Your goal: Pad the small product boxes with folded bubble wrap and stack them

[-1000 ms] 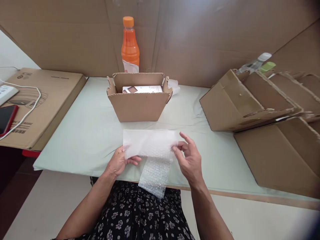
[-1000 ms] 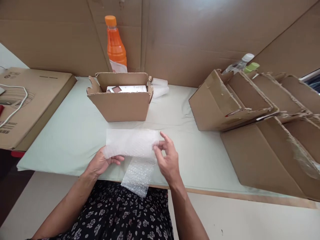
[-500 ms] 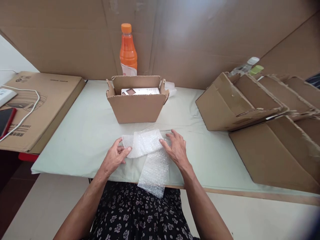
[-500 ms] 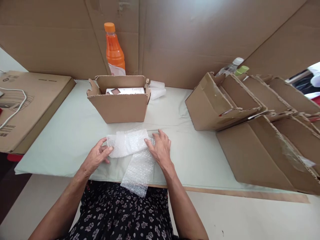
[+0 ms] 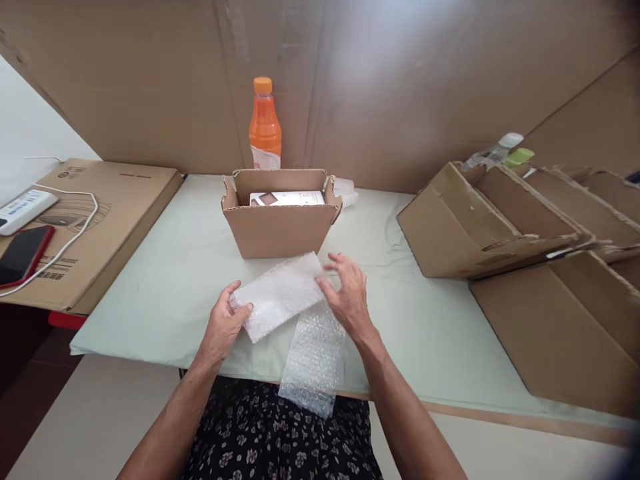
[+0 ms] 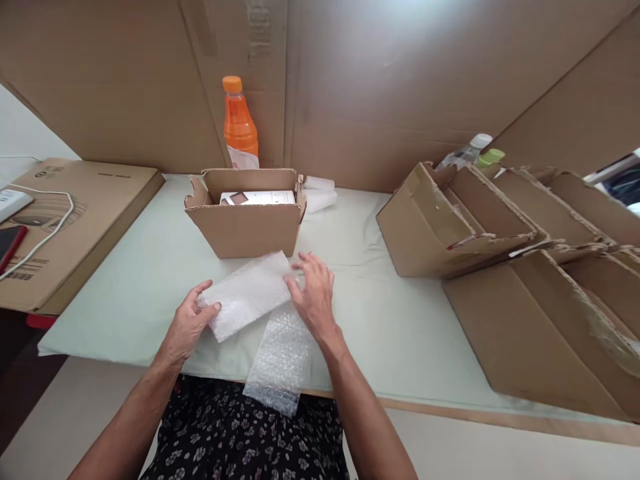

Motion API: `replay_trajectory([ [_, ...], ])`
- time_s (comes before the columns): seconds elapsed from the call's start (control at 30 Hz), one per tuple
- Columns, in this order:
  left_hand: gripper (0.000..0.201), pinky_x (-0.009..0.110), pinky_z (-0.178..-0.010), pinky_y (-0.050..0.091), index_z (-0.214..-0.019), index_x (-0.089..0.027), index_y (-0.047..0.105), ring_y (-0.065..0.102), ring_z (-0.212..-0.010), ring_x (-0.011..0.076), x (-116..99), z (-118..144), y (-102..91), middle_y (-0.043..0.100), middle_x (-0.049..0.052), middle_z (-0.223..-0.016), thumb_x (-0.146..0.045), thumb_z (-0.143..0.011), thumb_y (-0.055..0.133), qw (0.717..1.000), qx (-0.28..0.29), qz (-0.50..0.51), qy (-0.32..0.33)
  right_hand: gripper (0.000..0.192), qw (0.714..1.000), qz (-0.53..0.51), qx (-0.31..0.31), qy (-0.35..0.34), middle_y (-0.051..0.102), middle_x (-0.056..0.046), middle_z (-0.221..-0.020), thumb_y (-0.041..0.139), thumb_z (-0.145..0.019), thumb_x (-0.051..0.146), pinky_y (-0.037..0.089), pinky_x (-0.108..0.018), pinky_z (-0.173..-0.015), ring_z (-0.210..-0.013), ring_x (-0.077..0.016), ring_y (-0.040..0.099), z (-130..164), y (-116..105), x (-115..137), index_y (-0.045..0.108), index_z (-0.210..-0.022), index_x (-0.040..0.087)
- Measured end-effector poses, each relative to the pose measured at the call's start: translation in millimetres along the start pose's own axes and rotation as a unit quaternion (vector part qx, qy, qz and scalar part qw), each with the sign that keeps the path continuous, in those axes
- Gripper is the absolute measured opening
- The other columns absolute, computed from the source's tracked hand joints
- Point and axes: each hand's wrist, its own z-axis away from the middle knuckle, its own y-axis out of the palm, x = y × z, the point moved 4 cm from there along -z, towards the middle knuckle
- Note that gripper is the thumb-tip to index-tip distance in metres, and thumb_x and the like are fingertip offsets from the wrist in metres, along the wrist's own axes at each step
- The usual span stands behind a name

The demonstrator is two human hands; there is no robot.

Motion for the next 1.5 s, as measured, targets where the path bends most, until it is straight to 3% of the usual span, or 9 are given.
replay_trajectory([
  [0.13,0.098,0.024,-0.063,0.051,-0.143,-0.012,0.045,0.063,-0.074,0.0146,14,4,-11.6,0.068,0.004,-0.095,-0.04,-0.058,0.085,0.997,-0.045,0.053,-0.026,0.044,0.995,0.04,0.049,0.083,0.062,-0.015,-0.139,0.053,-0.094,0.047,0.04,-0.052,-0.106,-0.131,-0.0326,0.053,6,-12,-39,0.061,-0.128,0.02],
  [0.3,0.086,0.024,-0.066,0.053,-0.136,-0.016,0.049,0.066,-0.083,0.0158,28,5,-14.0,0.069,0.007,-0.109,-0.037,-0.061,0.085,0.995,-0.068,0.076,-0.023,0.026,0.985,0.087,0.127,0.072,0.062,-0.016,-0.139,0.062,-0.087,0.043,0.043,-0.055,-0.102,-0.131,-0.037,0.054,54,-14,-54,0.069,-0.099,0.02],
  [0.5,0.082,0.032,-0.084,0.055,-0.139,-0.015,0.045,0.067,-0.098,0.0204,21,-3,8.2,0.066,0.01,-0.114,-0.04,-0.069,0.079,0.998,-0.031,0.036,0.035,0.014,0.994,-0.06,0.082,0.05,0.074,-0.007,-0.098,0.06,-0.092,0.032,0.052,-0.035,-0.077,-0.085,-0.0209,0.068,65,-44,-7,0.061,-0.083,0.021],
  [0.67,0.082,0.044,-0.103,0.05,-0.149,-0.022,0.038,0.054,-0.128,0.0287,1,27,-25.2,0.046,0.017,-0.148,-0.04,-0.078,0.076,0.961,-0.126,-0.129,0.21,0.015,0.964,-0.239,0.082,0.079,0.062,0.003,-0.068,0.068,-0.091,0.03,0.046,-0.024,-0.058,-0.06,-0.0115,0.059,63,-70,44,0.063,-0.08,0.022],
  [0.73,0.082,0.048,-0.111,0.044,-0.151,-0.025,0.038,0.048,-0.137,0.0313,-7,44,-31.7,0.044,0.015,-0.152,-0.041,-0.079,0.076,0.948,-0.076,-0.141,0.275,0.014,0.936,-0.323,0.107,0.085,0.063,0.002,-0.07,0.069,-0.09,0.029,0.047,-0.023,-0.055,-0.06,-0.0108,0.059,61,-63,65,0.064,-0.081,0.021],
  [0.87,0.067,0.045,-0.108,0.048,-0.139,-0.02,0.057,0.057,-0.129,0.0325,-5,62,-19.4,0.063,0.015,-0.135,-0.042,-0.079,0.077,0.956,0.204,-0.138,0.162,0.019,0.894,-0.419,0.115,0.111,0.064,0.002,-0.07,0.071,-0.089,0.036,0.049,-0.023,-0.054,-0.061,-0.0116,0.06,53,-42,91,0.063,-0.08,0.021],
  [0.93,0.05,0.04,-0.096,0.055,-0.124,-0.016,0.066,0.067,-0.112,0.0291,-5,63,-23.8,0.072,0.014,-0.118,-0.043,-0.084,0.072,0.961,0.244,-0.115,0.067,0.02,0.894,-0.418,0.098,0.129,0.065,0.001,-0.072,0.071,-0.088,0.039,0.05,-0.025,-0.058,-0.064,-0.0126,0.06,49,-31,90,0.063,-0.082,0.021],
  [1.2,0.07,0.03,-0.067,0.051,-0.128,-0.015,0.063,0.065,-0.074,0.0211,-13,21,-85.1,0.071,0.005,-0.084,-0.055,-0.072,0.072,0.965,0.067,-0.252,-0.015,0.015,0.963,-0.1,0.208,0.136,0.061,0.001,-0.066,0.063,-0.085,0.033,0.039,-0.028,-0.06,-0.061,-0.0149,0.053,44,52,51,0.058,-0.078,0.021],
  [1.5,0.075,0.026,-0.057,0.036,-0.142,-0.021,0.055,0.044,-0.054,0.0144,1,14,-92.3,0.053,-0.005,-0.063,-0.05,-0.075,0.073,0.95,0.062,-0.306,0.005,0.031,0.978,0.019,0.175,-0.111,0.069,-0.012,-0.121,0.051,-0.098,0.027,0.049,-0.037,-0.091,-0.11,-0.0239,0.065,46,40,86,0.061,-0.127,0.018],
])
